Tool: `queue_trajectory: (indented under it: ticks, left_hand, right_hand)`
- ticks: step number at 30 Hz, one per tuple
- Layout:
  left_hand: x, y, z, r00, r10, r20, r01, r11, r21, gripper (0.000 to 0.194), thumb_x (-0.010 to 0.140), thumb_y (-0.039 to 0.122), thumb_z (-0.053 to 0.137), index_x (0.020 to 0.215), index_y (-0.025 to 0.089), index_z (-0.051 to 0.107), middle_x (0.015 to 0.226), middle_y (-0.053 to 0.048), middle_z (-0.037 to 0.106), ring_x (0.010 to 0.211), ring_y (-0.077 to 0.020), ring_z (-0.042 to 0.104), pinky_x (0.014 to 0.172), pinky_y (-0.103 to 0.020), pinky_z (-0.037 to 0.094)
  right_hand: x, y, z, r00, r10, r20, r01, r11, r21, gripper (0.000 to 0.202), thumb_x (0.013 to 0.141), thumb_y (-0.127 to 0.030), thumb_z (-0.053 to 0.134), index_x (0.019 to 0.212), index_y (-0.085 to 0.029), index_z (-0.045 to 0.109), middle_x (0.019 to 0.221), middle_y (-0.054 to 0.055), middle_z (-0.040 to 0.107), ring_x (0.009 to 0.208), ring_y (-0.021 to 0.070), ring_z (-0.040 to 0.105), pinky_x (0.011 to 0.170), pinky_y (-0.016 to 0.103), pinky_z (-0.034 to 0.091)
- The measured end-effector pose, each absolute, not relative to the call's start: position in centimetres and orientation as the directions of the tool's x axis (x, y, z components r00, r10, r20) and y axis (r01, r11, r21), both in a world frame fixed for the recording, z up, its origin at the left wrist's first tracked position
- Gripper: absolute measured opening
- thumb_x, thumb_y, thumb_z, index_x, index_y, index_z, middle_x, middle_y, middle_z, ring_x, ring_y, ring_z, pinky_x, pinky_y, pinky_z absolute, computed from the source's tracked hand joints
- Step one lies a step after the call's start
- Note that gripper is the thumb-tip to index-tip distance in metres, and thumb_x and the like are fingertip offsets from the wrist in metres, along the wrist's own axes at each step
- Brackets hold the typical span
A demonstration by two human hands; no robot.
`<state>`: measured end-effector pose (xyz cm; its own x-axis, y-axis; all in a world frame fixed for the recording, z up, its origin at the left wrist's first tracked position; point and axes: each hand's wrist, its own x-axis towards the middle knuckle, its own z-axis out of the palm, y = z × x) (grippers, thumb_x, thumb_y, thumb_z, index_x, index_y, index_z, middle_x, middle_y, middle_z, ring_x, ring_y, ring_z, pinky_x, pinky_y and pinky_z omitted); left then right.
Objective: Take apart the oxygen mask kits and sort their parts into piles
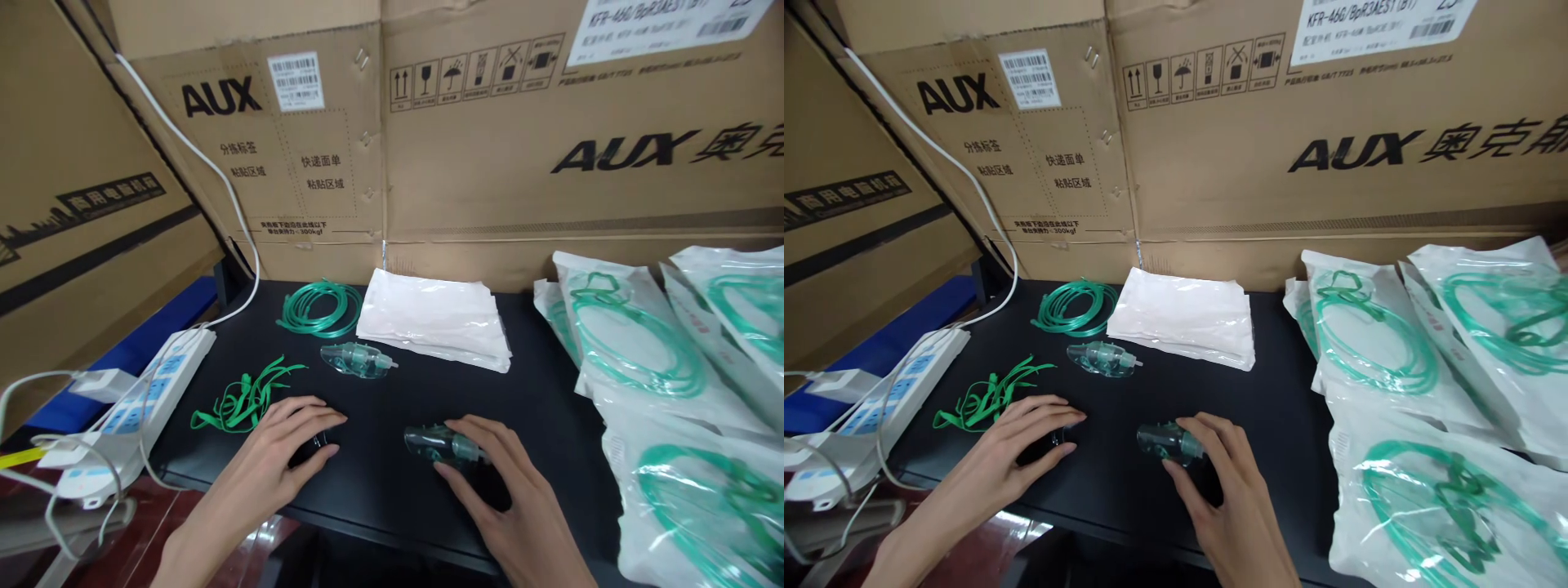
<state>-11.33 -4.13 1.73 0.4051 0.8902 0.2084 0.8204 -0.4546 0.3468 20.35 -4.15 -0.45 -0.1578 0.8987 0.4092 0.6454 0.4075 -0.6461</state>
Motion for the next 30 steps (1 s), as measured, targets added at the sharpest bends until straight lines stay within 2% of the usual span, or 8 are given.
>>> queue_trajectory:
  ticks: [6, 11, 15, 20, 27, 30]
  left_hand:
    - [-11.1, -3.4, 2.4, 0.333, 0.894, 0.300, 0.833, -0.428, 0.351, 0.034, 0.100, 0.039, 0.064, 0.134, 0.033, 0.063, 0.133, -0.003, 0.069, 0.128, -0.0268, 0.060, 0.109, -0.045, 0.048]
    - [-8.6, 0.2, 3.9, 0.262, 0.855, 0.447, 0.820, -0.441, 0.364, 0.034, 0.105, 0.032, 0.056, 0.139, 0.030, 0.059, 0.139, -0.005, 0.063, 0.131, -0.0247, 0.057, 0.113, -0.046, 0.045]
    - [-8.0, 2.9, 3.1, 0.273, 0.838, 0.472, 0.785, -0.478, 0.394, 0.031, 0.106, 0.031, 0.052, 0.136, 0.028, 0.060, 0.137, -0.007, 0.064, 0.130, -0.0255, 0.057, 0.110, -0.046, 0.049]
    - [-8.3, 3.8, 1.3, 0.259, 0.858, 0.444, 0.752, -0.468, 0.464, 0.031, 0.108, 0.031, 0.048, 0.136, 0.028, 0.060, 0.135, -0.007, 0.065, 0.128, -0.0247, 0.059, 0.110, -0.045, 0.049]
    - [-8.1, 3.8, 1.2, 0.221, 0.849, 0.480, 0.757, -0.460, 0.465, 0.031, 0.106, 0.026, 0.050, 0.135, 0.026, 0.061, 0.133, -0.008, 0.067, 0.126, -0.0241, 0.061, 0.107, -0.041, 0.052]
    - [-8.3, 4.0, 0.8, 0.239, 0.839, 0.489, 0.760, -0.475, 0.444, 0.029, 0.107, 0.028, 0.049, 0.132, 0.026, 0.063, 0.132, -0.007, 0.067, 0.125, -0.0251, 0.061, 0.106, -0.042, 0.052]
  right_hand:
    - [18.4, -0.8, 1.3, -0.075, 0.935, 0.345, 0.595, 0.320, -0.737, 0.028, 0.094, -0.030, 0.063, 0.121, -0.025, 0.063, 0.112, 0.008, 0.073, 0.091, 0.0233, 0.072, 0.083, 0.037, 0.062]
    - [16.0, 2.4, 2.7, -0.105, 0.927, 0.361, 0.568, 0.354, -0.743, 0.031, 0.093, -0.024, 0.062, 0.125, -0.022, 0.062, 0.111, 0.009, 0.076, 0.099, 0.0250, 0.074, 0.088, 0.039, 0.061]
    - [14.4, 4.0, 2.6, -0.181, 0.896, 0.405, 0.583, 0.429, -0.690, 0.040, 0.095, -0.013, 0.058, 0.134, -0.019, 0.062, 0.124, 0.011, 0.073, 0.111, 0.0234, 0.072, 0.100, 0.037, 0.057]
    - [13.1, 4.5, 1.9, -0.284, 0.889, 0.359, 0.663, 0.452, -0.597, 0.043, 0.097, -0.009, 0.056, 0.137, -0.022, 0.066, 0.121, 0.012, 0.071, 0.098, 0.0223, 0.075, 0.089, 0.034, 0.061]
    - [12.3, 4.0, 2.1, -0.370, 0.882, 0.292, 0.777, 0.466, -0.424, 0.049, 0.099, -0.008, 0.053, 0.146, -0.021, 0.059, 0.127, 0.019, 0.068, 0.103, 0.0341, 0.072, 0.085, 0.052, 0.061]
    - [11.9, 3.7, 1.9, -0.365, 0.883, 0.294, 0.808, 0.458, -0.371, 0.054, 0.099, -0.006, 0.052, 0.151, -0.023, 0.053, 0.132, 0.019, 0.067, 0.110, 0.0359, 0.071, 0.090, 0.056, 0.059]
